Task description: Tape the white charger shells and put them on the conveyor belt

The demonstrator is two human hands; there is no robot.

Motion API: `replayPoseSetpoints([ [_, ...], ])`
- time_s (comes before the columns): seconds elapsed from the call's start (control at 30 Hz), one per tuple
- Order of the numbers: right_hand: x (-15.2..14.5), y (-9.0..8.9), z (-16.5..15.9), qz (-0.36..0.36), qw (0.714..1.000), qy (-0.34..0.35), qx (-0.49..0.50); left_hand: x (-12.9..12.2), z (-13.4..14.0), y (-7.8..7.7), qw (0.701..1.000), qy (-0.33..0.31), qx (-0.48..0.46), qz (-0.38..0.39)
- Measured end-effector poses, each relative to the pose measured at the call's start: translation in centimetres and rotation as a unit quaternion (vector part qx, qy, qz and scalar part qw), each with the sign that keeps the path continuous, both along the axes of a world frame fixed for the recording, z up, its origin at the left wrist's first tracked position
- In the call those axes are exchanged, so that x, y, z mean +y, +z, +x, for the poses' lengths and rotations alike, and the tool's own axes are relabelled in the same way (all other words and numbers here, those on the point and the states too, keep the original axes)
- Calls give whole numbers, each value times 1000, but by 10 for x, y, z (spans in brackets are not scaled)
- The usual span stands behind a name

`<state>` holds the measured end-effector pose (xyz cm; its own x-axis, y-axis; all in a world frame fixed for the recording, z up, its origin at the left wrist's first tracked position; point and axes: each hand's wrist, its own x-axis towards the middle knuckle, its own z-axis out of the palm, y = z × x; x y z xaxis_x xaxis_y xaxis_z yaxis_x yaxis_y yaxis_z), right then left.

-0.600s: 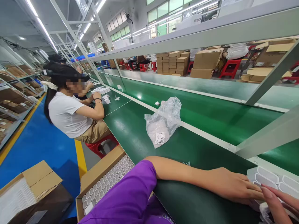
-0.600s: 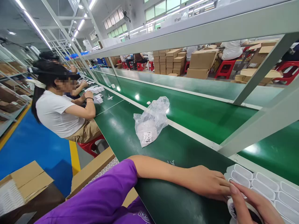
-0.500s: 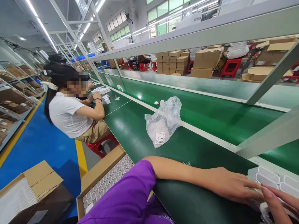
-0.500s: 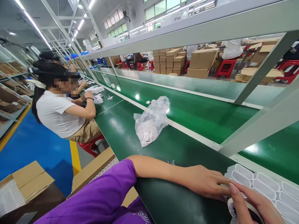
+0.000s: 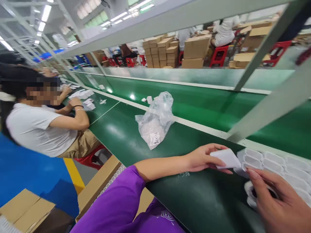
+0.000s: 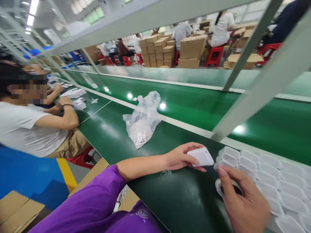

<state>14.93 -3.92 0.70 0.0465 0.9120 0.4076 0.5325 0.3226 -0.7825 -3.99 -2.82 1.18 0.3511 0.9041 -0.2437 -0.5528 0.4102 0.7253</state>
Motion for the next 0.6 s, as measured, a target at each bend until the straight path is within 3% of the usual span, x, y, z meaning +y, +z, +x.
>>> replayPoseSetpoints([
  [0.1, -6, 8, -7, 27, 998, 47, 30, -14, 9, 5, 999, -5, -20, -38],
  [0.27, -3, 12, -12, 55, 992, 68, 90, -19, 11, 11, 998, 26, 51, -29],
  [0.4, -4, 14, -12, 48, 991, 73, 99, -20, 11, 9, 995, 27, 98, 8],
  [0.6, -8, 17, -11, 107, 988, 93, 60, -25, 14, 3, 975, 61, 192, 89],
])
